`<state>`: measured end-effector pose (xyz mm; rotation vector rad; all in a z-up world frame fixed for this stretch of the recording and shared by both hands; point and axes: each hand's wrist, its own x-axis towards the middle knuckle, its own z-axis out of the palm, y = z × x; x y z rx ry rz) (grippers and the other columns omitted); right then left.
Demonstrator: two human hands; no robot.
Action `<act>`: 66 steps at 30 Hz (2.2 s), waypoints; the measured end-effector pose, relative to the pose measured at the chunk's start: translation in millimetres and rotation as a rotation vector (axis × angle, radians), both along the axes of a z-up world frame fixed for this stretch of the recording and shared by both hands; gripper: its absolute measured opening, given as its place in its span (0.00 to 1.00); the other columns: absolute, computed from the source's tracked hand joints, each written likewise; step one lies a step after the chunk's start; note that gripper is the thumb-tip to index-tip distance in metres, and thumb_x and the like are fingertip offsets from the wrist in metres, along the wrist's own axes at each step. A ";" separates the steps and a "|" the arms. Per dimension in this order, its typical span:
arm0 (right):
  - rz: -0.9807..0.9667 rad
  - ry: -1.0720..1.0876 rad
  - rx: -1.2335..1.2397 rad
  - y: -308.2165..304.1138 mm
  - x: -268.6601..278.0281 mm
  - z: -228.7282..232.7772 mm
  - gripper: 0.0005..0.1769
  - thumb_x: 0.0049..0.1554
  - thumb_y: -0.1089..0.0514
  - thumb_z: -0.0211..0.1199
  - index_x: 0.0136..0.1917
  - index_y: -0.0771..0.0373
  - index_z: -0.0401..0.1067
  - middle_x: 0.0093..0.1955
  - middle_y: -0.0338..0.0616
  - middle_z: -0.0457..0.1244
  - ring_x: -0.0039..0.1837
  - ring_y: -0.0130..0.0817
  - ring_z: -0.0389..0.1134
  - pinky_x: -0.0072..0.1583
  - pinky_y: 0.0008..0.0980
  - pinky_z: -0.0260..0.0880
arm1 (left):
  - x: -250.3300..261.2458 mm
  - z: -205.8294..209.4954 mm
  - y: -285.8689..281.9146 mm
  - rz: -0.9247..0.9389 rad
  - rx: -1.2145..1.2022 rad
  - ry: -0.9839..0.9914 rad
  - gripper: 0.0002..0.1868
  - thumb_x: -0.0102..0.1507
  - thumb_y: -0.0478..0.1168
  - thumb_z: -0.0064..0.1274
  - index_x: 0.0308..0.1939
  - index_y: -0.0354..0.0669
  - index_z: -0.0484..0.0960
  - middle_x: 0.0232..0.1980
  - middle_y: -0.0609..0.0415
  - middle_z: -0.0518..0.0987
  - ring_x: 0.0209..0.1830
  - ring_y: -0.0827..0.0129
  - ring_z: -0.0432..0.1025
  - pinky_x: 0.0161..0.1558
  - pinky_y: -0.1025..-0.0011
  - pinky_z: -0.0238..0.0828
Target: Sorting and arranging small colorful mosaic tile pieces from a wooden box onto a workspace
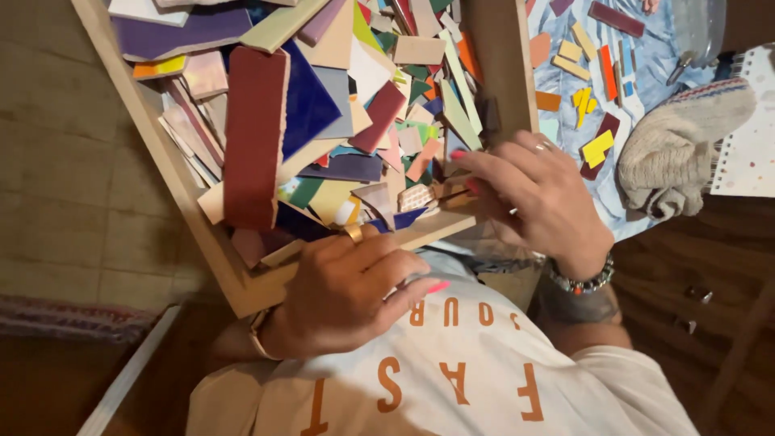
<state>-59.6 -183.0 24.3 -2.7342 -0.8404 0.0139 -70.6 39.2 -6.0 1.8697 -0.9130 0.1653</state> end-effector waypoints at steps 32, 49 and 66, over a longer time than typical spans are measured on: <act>0.163 0.208 0.305 3.6 38.3 -6.6 0.04 0.56 0.64 0.42 0.43 0.68 0.55 0.37 0.48 0.56 0.35 0.43 0.58 0.38 0.36 0.59 | 2.8 13.1 -7.4 -0.042 0.019 0.174 0.06 0.55 0.40 0.48 0.28 0.41 0.74 0.29 0.55 0.75 0.23 0.66 0.67 0.28 0.71 0.62; -0.377 0.160 -0.399 -99.6 71.0 -37.5 0.08 0.47 0.60 0.55 0.39 0.65 0.60 0.31 0.49 0.59 0.31 0.47 0.62 0.31 0.41 0.60 | -1.2 13.9 -15.8 0.021 0.060 0.257 0.03 0.53 0.36 0.49 0.27 0.41 0.76 0.26 0.58 0.75 0.19 0.68 0.64 0.25 0.74 0.61; -0.903 -0.405 0.876 -72.9 -73.7 -1.0 0.10 0.53 0.71 0.59 0.46 0.71 0.60 0.34 0.51 0.57 0.31 0.32 0.57 0.33 0.24 0.57 | 3.8 14.8 -11.3 -0.055 0.025 0.335 0.10 0.54 0.44 0.45 0.25 0.42 0.75 0.25 0.58 0.76 0.17 0.69 0.65 0.23 0.75 0.60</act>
